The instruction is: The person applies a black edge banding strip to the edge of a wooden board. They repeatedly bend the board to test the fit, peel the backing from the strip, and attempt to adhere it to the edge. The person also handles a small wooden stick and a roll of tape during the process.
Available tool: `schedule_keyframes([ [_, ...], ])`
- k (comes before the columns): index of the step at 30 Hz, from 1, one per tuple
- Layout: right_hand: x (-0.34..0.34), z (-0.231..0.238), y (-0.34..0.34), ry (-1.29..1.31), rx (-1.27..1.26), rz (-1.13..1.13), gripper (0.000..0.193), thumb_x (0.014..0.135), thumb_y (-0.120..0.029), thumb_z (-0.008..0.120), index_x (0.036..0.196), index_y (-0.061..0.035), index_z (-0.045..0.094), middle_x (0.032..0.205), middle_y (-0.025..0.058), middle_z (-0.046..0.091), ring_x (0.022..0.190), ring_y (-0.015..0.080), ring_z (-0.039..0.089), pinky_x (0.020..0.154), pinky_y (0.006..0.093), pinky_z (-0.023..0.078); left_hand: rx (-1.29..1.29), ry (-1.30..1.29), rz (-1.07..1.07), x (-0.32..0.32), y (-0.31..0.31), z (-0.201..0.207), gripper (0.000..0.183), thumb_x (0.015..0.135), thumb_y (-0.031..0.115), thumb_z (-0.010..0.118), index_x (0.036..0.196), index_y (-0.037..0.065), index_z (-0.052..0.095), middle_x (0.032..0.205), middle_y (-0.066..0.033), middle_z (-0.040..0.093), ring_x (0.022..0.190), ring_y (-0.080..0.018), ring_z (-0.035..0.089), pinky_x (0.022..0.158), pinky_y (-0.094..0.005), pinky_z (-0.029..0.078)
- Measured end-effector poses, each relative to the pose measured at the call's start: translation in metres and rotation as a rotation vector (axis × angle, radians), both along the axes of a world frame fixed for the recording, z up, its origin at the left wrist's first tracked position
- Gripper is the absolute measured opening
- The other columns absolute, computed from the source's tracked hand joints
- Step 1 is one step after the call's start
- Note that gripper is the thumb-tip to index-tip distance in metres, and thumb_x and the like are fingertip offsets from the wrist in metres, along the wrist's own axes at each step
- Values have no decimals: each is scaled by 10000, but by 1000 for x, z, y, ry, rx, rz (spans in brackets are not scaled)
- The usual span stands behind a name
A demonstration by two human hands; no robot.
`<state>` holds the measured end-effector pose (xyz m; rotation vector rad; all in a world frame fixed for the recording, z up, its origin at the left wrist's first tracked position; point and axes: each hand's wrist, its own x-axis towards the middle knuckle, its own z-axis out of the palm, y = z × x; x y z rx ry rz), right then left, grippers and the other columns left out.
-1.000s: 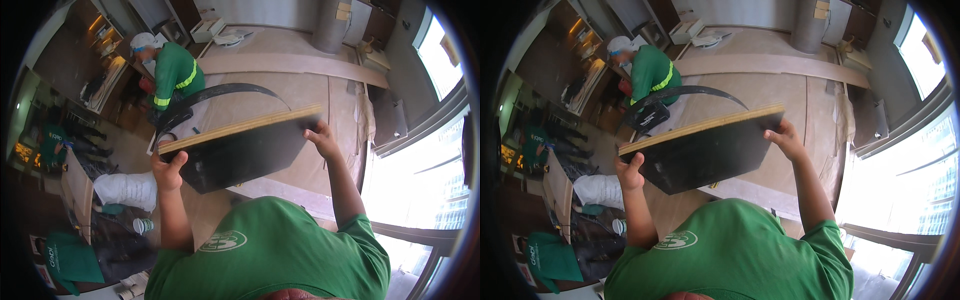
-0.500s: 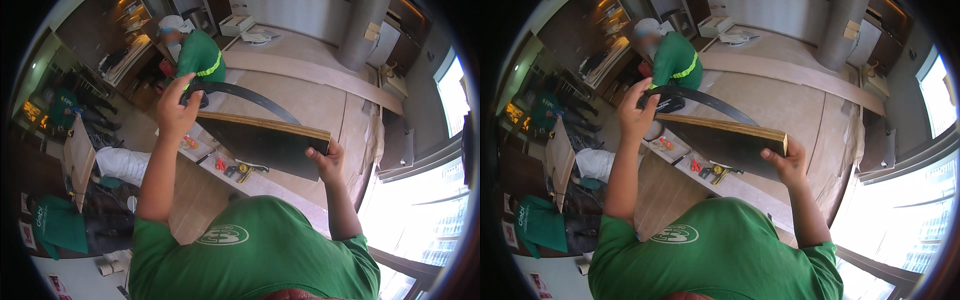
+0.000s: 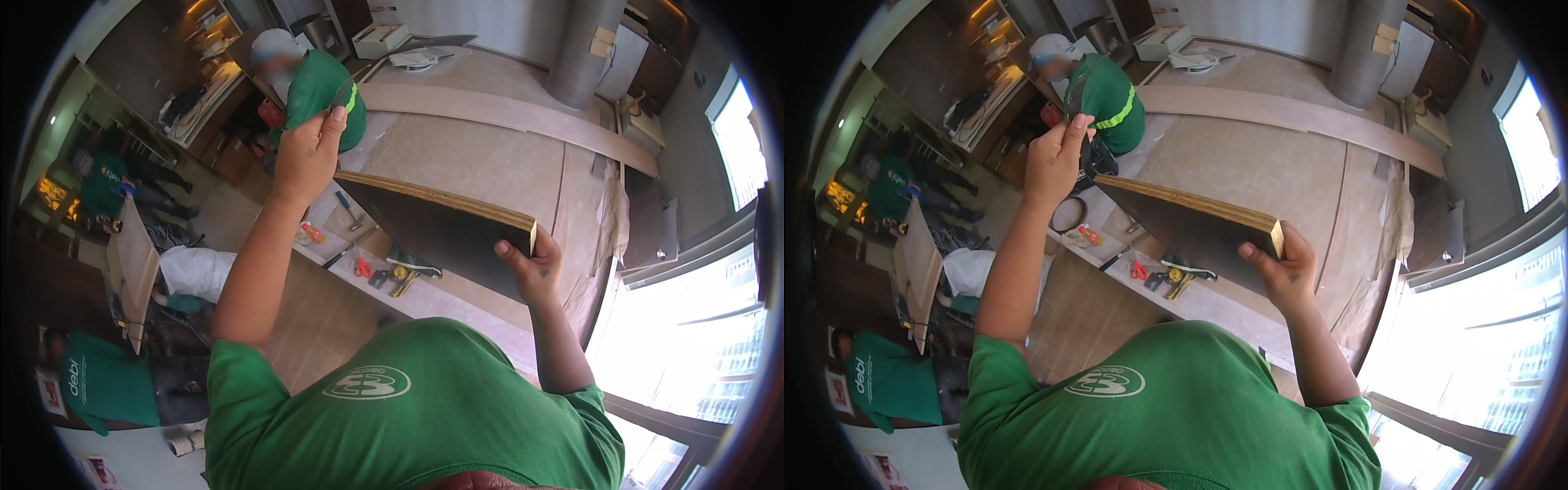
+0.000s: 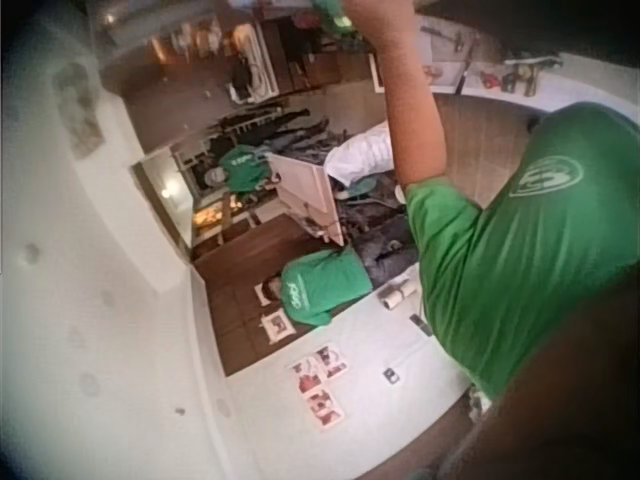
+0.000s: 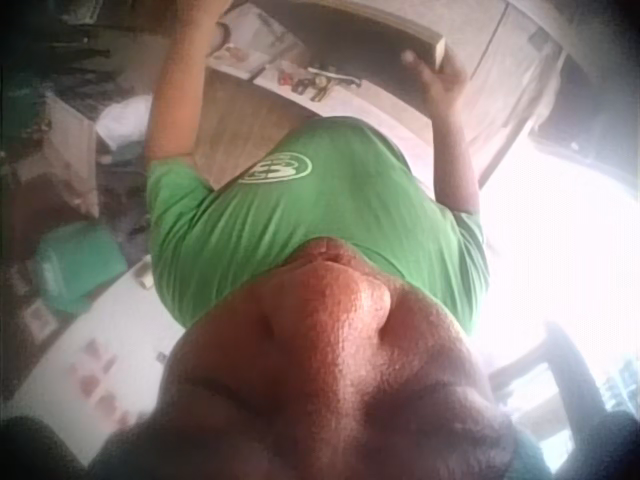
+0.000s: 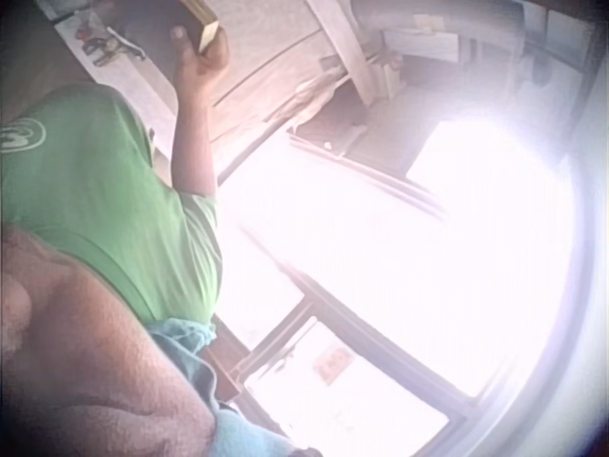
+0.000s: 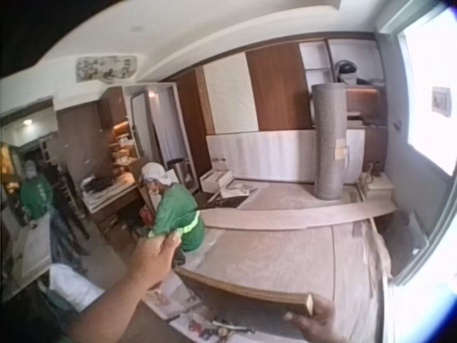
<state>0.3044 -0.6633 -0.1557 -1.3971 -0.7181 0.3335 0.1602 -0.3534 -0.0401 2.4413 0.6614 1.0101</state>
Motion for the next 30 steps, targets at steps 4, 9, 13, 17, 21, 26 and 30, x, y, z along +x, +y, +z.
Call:
schedule_keyframes([
  [4,-2,-1,1,-43,6,-18,234,827,-90,816,966,23,666,813,9,600,762,93,542,696,259,452,-104,-72,-53,1,-3,-2,487,1048,424,496,1032,-15,708,888,-185,743,832,-319,730,760,-361,542],
  [9,-5,-1,4,-38,2,-20,209,825,-72,810,931,23,657,798,11,578,742,91,521,670,258,436,-110,-4,-58,-2,-12,-3,460,1052,406,509,1144,4,715,944,-137,762,837,-169,721,732,-283,543],
  [13,-7,-3,7,-48,17,-30,205,825,-70,809,916,22,650,787,7,565,729,88,504,656,258,426,-72,55,-38,-3,-18,-7,423,1047,374,535,1148,4,714,945,-141,766,852,-181,733,767,-279,542],
  [17,-9,-3,10,-35,18,-25,206,827,-75,810,909,20,646,780,2,553,724,87,495,653,256,423,-27,-75,-75,-2,-30,-13,381,1030,369,554,1007,28,721,667,-147,639,610,-315,634,608,-360,492],
  [21,-12,-2,12,-36,19,-34,217,828,-88,815,908,20,645,781,4,556,725,87,497,655,254,425,34,-75,-84,1,-38,-16,358,1023,354,570,1019,32,727,708,-165,670,654,-337,670,628,-365,517],
  [26,-13,1,12,-31,7,-39,228,830,-104,820,915,18,648,783,11,561,731,90,509,662,253,430,27,-47,-80,3,-46,-17,356,1022,349,572,1025,30,728,744,-185,688,699,-353,696,647,-384,534],
  [30,-12,1,12,-33,11,-37,230,828,-107,821,919,17,650,786,14,565,732,92,514,663,255,434,33,-47,-87,5,-42,-21,355,1024,347,568,1023,30,728,729,-181,682,678,-354,690,634,-385,531],
])
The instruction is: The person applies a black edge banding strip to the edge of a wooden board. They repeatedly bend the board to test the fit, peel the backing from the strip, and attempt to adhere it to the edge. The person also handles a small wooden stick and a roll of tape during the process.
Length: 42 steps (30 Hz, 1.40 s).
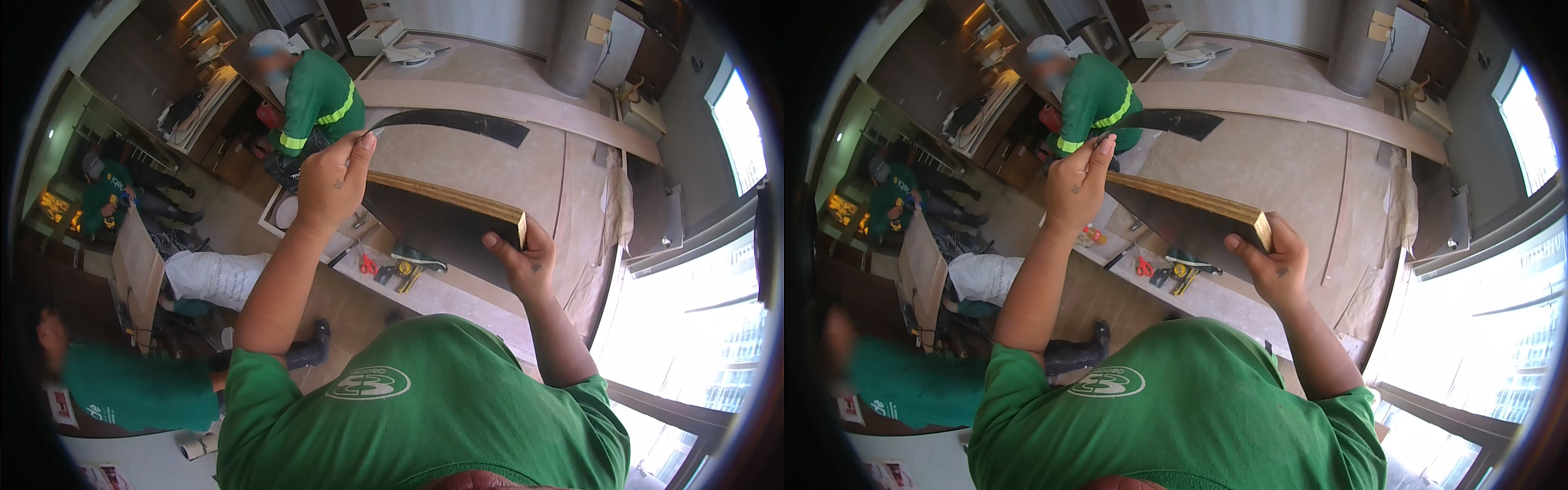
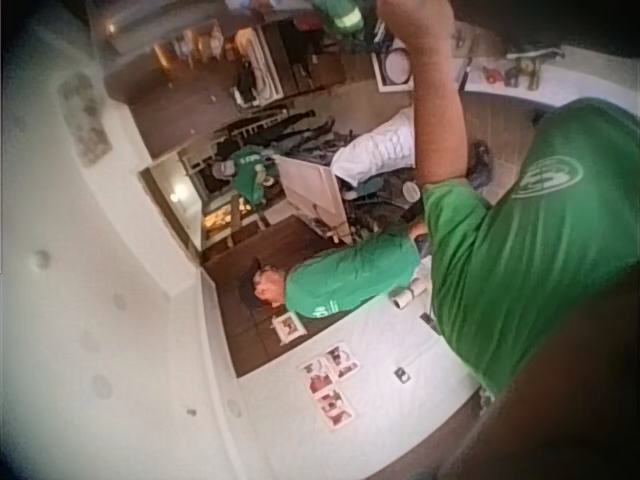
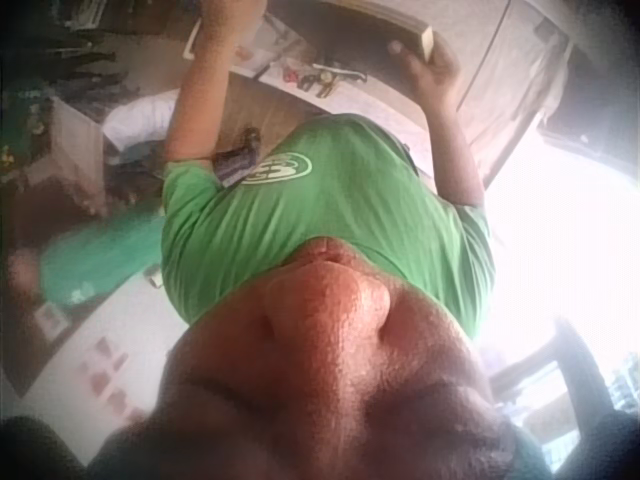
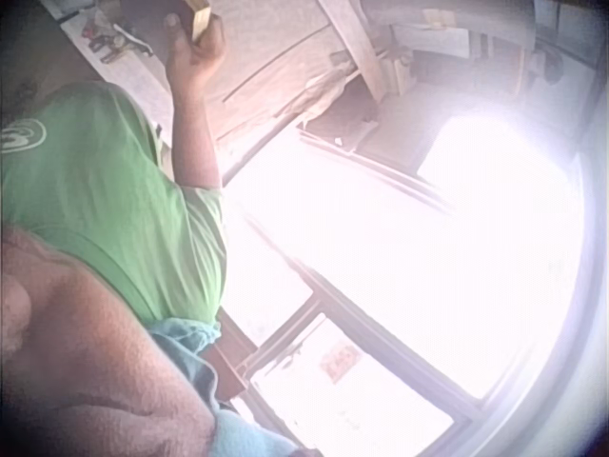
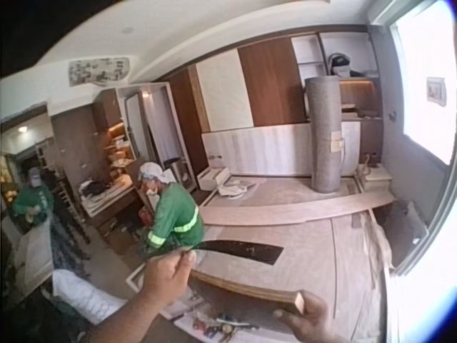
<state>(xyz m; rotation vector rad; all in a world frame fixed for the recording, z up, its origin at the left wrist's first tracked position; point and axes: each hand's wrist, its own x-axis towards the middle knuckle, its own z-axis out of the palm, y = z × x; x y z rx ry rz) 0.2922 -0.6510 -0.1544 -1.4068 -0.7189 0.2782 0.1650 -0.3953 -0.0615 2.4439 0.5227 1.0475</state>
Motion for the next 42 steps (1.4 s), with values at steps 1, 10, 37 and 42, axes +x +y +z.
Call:
schedule_keyframes([
  [1,0,-1,0,1,6,1,231,827,-107,822,920,17,650,787,15,567,731,93,515,663,256,435,4,-17,-5,1,1,-2,355,1025,346,567,1021,30,728,725,-180,681,673,-354,688,629,-385,530],
  [10,4,-1,1,-12,-28,-9,236,824,-115,822,905,21,648,779,18,558,719,102,513,655,261,432,-15,-37,-17,3,2,-1,347,1026,339,569,1021,30,728,714,-177,675,662,-351,684,615,-382,520],
  [37,11,-24,-16,112,84,-50,263,878,-136,778,1095,-24,681,928,-13,676,800,68,578,740,233,456,-434,-295,-83,-80,-16,-101,294,1037,260,572,976,-16,654,950,-95,694,754,-170,659,688,-303,518],
  [42,25,-26,-16,88,66,-68,276,895,-158,770,1117,-24,675,936,6,679,792,76,587,721,215,455,-706,159,3,-102,-51,-168,360,1035,291,552,815,20,640,656,-82,614,611,-180,599,607,-363,487],
])
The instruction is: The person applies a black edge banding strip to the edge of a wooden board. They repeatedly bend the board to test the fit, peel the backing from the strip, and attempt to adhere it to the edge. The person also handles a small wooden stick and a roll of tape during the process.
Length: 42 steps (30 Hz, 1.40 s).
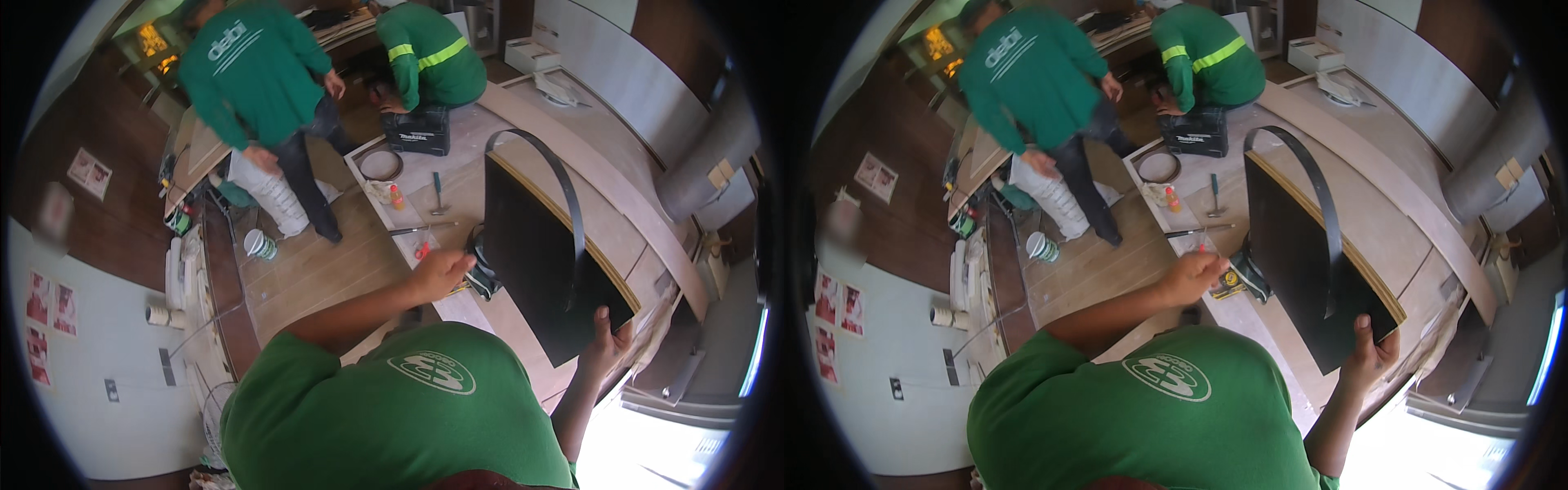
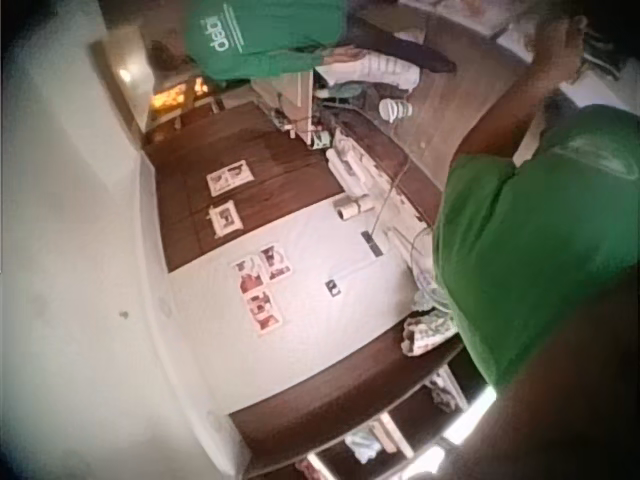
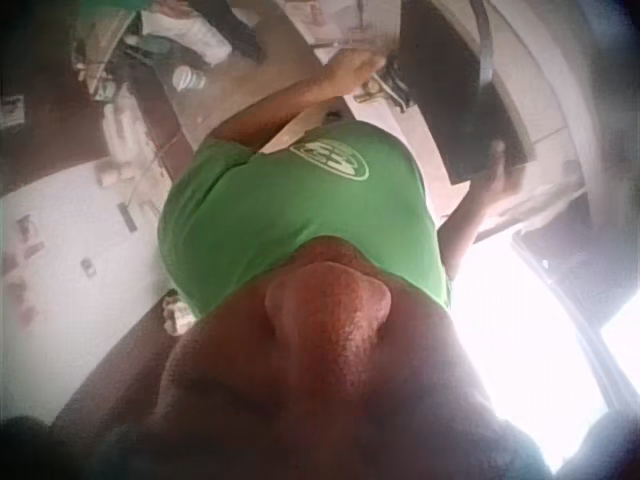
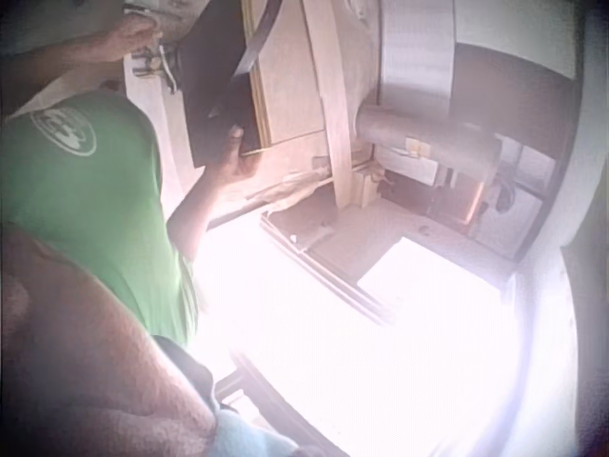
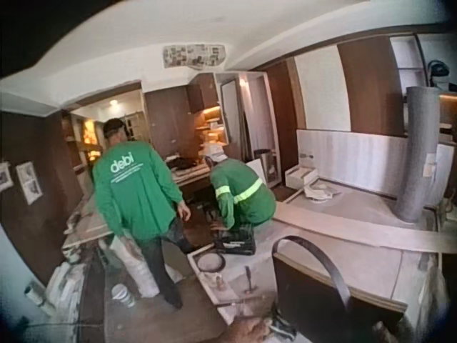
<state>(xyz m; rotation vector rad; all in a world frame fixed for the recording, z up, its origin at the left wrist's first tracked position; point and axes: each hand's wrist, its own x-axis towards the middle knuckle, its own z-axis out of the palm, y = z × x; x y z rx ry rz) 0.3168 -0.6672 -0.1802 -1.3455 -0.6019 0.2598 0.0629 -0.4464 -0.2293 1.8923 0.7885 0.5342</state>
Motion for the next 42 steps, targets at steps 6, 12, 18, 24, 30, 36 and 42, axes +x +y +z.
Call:
schedule_keyframes([
  [6,-1,9,9,30,21,26,276,902,-145,761,1128,-14,670,929,18,684,804,85,611,720,220,482,-393,103,-363,-37,-25,-62,355,1045,271,526,1320,47,550,1156,-109,608,1028,-178,576,911,-321,454],
  [12,3,5,8,65,76,44,279,907,-122,747,1151,-13,665,967,29,687,842,91,625,769,227,502,-680,99,-647,-54,-29,-18,506,1077,314,432,1473,0,462,1480,-191,499,1347,-274,489,1172,-379,316],
  [18,9,-1,-4,59,113,59,313,896,-133,755,1162,-1,655,1009,37,684,891,103,623,808,237,493,-491,-400,-156,-39,23,25,335,1057,327,510,991,28,644,974,-163,726,899,-219,709,846,-352,530],
  [24,13,9,-17,115,266,136,452,853,-238,802,1179,35,651,1123,94,691,1027,193,639,943,328,481,-19,-539,275,-12,104,35,574,879,474,753,1197,17,612,1091,-164,692,1095,-210,639,958,-334,479],
  [30,37,1,-40,129,404,213,568,829,-287,818,1253,35,622,1208,128,676,1135,260,631,1038,392,455,19,-478,-183,18,104,98,823,758,414,885,1392,26,532,1269,-120,638,1254,-185,531,1085,-342,393],
  [36,72,-47,-55,195,457,299,641,870,-321,797,1364,-29,511,1222,91,638,1117,234,628,979,385,495,-4,-408,-284,31,50,150,550,748,281,909,1172,12,684,1068,-74,721,999,-138,641,930,-304,493],
  [42,107,-109,-80,208,43,450,588,864,-242,780,1351,-27,531,1264,45,634,1205,194,575,1079,391,400,62,-295,-225,36,-4,155,431,768,280,889,1051,9,709,917,-90,739,845,-147,674,796,-303,523],
])
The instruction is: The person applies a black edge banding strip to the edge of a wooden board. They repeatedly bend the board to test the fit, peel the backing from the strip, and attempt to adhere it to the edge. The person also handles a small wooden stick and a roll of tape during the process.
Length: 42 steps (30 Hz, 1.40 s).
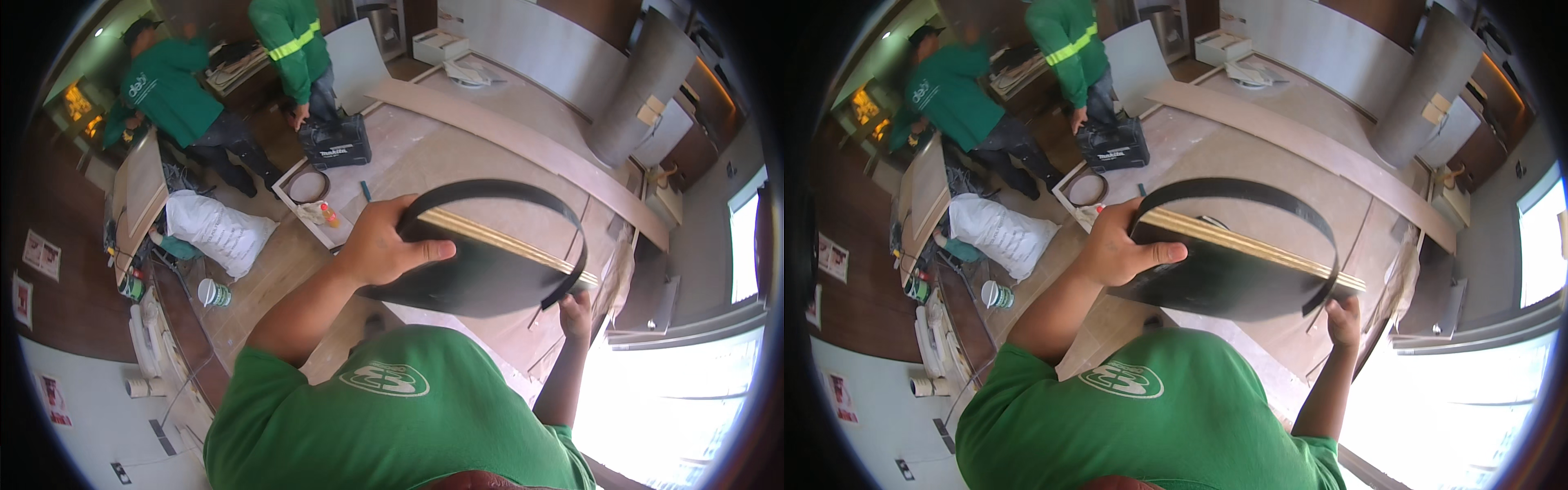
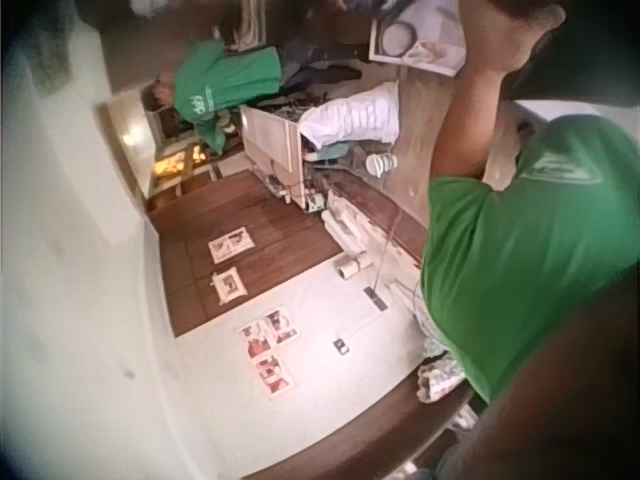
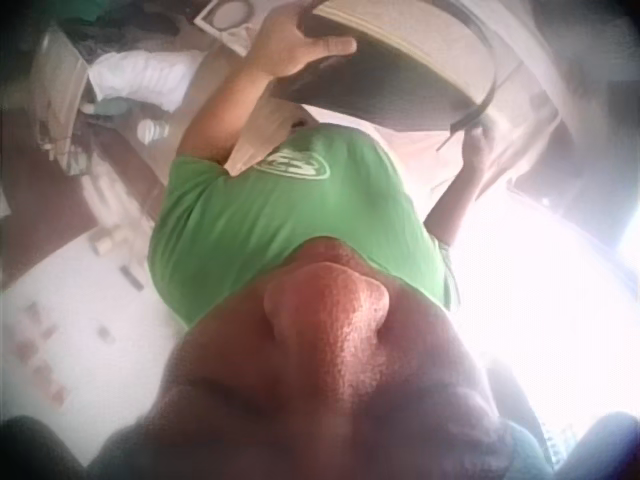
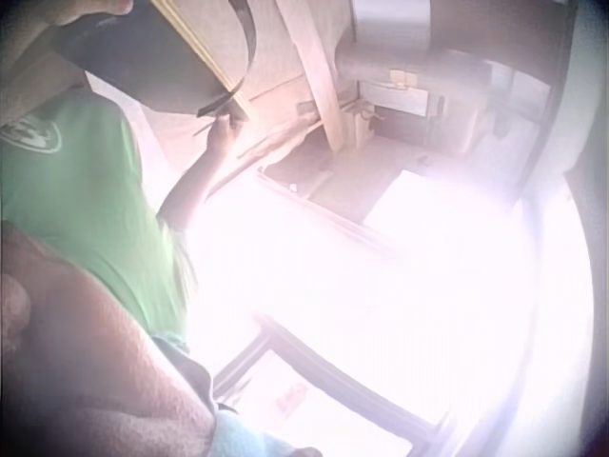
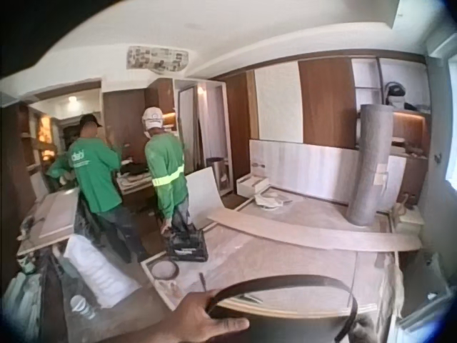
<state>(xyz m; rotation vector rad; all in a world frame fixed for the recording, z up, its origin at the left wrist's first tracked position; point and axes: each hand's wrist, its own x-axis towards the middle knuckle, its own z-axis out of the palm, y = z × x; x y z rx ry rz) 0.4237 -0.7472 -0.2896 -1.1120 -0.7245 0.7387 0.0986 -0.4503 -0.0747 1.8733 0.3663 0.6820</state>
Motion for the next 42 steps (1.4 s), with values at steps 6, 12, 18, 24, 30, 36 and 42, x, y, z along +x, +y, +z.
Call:
schedule_keyframes([
  [6,15,5,-18,43,-296,-419,147,857,-18,606,1000,-17,639,810,48,646,776,165,658,745,283,533,262,142,110,-6,-15,-17,398,780,343,855,965,30,693,817,-136,710,739,-300,701,691,-374,533],
  [12,-2,62,11,-190,-386,-517,251,979,-217,637,810,-32,623,726,60,668,630,108,564,621,247,445,430,228,168,-12,-10,-45,365,803,276,854,1004,12,702,822,-123,726,720,-218,710,668,-333,536],
  [18,-18,89,35,-303,-441,-383,261,986,-218,649,810,-28,618,702,24,624,641,83,540,621,229,412,436,312,231,-15,-7,-58,402,795,314,850,1015,14,699,833,-139,725,728,-253,714,675,-349,541],
  [24,-35,94,55,-254,-346,-315,89,955,-93,660,965,-11,627,798,7,601,727,101,601,684,237,460,402,357,231,-17,-8,-68,418,798,328,845,1031,14,698,864,-145,732,779,-276,725,708,-361,549],
  [30,-41,86,57,-279,-403,-267,107,959,-107,656,974,-3,635,816,14,620,745,109,604,707,250,469,354,322,242,-16,-7,-78,459,796,435,796,1013,46,689,853,-167,719,788,-374,702,694,-445,545],
  [36,-52,85,60,-357,-571,-227,208,977,-198,652,881,-14,639,718,24,624,700,90,592,657,237,455,298,337,239,-15,-9,-78,389,799,306,846,1006,12,698,874,-141,739,793,-271,731,718,-356,552],
  [42,-97,85,76,-85,-429,37,96,948,-27,631,1043,-30,610,832,-1,584,738,91,601,662,241,496,224,272,267,-9,-16,-85,361,829,281,829,1020,4,697,878,-131,742,789,-225,723,725,-338,550],
])
